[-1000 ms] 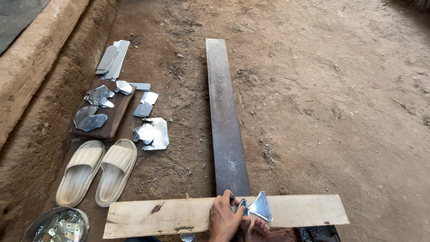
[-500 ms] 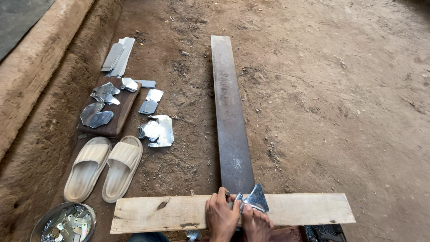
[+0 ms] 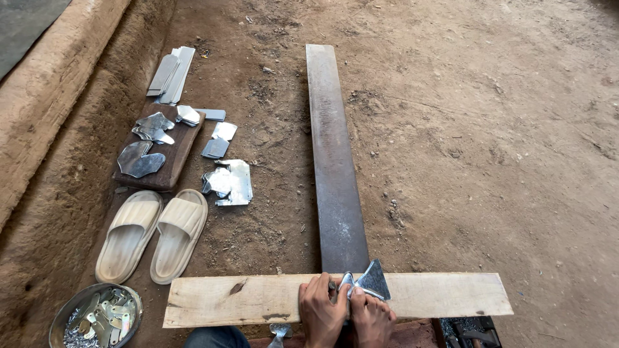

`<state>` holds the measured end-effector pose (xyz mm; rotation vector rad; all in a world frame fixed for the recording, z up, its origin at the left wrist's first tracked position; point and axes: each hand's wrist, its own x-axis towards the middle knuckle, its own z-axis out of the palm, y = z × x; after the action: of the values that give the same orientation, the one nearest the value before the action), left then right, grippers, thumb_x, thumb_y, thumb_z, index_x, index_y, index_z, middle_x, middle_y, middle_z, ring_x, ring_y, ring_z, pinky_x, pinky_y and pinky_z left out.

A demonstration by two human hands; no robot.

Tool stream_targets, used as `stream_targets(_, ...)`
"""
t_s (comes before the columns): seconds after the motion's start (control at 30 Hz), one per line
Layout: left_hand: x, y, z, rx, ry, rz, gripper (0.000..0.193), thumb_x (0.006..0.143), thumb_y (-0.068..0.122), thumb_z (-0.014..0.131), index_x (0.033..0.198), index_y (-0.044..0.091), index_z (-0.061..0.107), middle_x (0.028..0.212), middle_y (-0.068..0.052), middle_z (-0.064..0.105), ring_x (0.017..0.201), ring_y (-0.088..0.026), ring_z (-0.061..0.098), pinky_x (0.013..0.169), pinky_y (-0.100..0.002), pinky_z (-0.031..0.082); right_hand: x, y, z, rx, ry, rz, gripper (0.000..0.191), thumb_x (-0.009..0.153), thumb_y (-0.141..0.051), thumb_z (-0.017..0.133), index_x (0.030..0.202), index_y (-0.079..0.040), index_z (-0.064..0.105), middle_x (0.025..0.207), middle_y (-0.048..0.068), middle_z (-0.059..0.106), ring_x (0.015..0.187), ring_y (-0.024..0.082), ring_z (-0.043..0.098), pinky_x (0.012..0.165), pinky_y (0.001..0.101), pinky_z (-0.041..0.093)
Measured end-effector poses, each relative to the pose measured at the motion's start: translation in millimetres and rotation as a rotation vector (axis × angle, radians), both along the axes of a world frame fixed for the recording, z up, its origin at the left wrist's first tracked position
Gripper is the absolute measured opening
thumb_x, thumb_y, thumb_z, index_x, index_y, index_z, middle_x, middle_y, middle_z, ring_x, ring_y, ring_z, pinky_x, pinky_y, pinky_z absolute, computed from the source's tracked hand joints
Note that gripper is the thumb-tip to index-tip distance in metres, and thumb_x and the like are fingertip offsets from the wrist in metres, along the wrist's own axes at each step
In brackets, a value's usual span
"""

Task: The person sits on the ground and hammers a metal punch against a small cut aluminum ornament shaped like an arrow or tree, holding the piece steady with one hand while striking with a hammer in the other. They reposition the ornament and punch repeatedly to work different spots, with finished pieces visible nearby on the ground.

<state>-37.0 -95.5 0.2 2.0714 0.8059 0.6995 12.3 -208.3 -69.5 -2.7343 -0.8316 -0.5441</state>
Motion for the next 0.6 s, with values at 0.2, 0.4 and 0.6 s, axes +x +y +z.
stream_targets(0.2, -0.7, 0.1, 2.6, -0.006, 0.026, -0.045, 0.019, 0.08, 0.022, 0.081, 0.088, 0.01, 0.068, 0.074, -0.004, 0.069, 0.07, -0.021, 0.066, 0.073, -0.037, 0.041, -1.8, -0.7, 1.1, -0.009, 0.019, -0.003, 0.04, 0.081, -0.027, 0.069, 0.119, -0.023, 0.06, 0.1, -0.001, 0.065, 0.099, 0.025, 0.065, 0.084, 0.0544, 0.05)
stream_targets(0.4, -2.1, 5.5, 10.6, -0.066, 0.077, -0.153, 0.026, 0.087, 0.021, 0.07, 0.112, 0.011, 0.069, 0.083, -0.004, 0.073, 0.078, -0.018, 0.068, 0.075, -0.036, 0.039, 1.4, -2.6, 1.0, 0.028, 0.017, 0.092, 0.041, 0.082, -0.022, 0.071, 0.12, -0.015, 0.058, 0.1, 0.006, 0.069, 0.092, 0.029, 0.071, 0.072, 0.0513, 0.057)
stream_targets(0.6, -1.8, 8.6, 19.3, -0.102, 0.081, -0.157, 0.026, 0.086, 0.022, 0.069, 0.11, 0.013, 0.069, 0.084, -0.003, 0.072, 0.083, -0.019, 0.067, 0.077, -0.037, 0.036, 6.1, -0.1, 0.6, -0.064, 0.064, 0.065, 0.032, 0.087, -0.021, 0.068, 0.118, -0.019, 0.057, 0.1, 0.005, 0.073, 0.092, 0.031, 0.075, 0.068, 0.0501, 0.059)
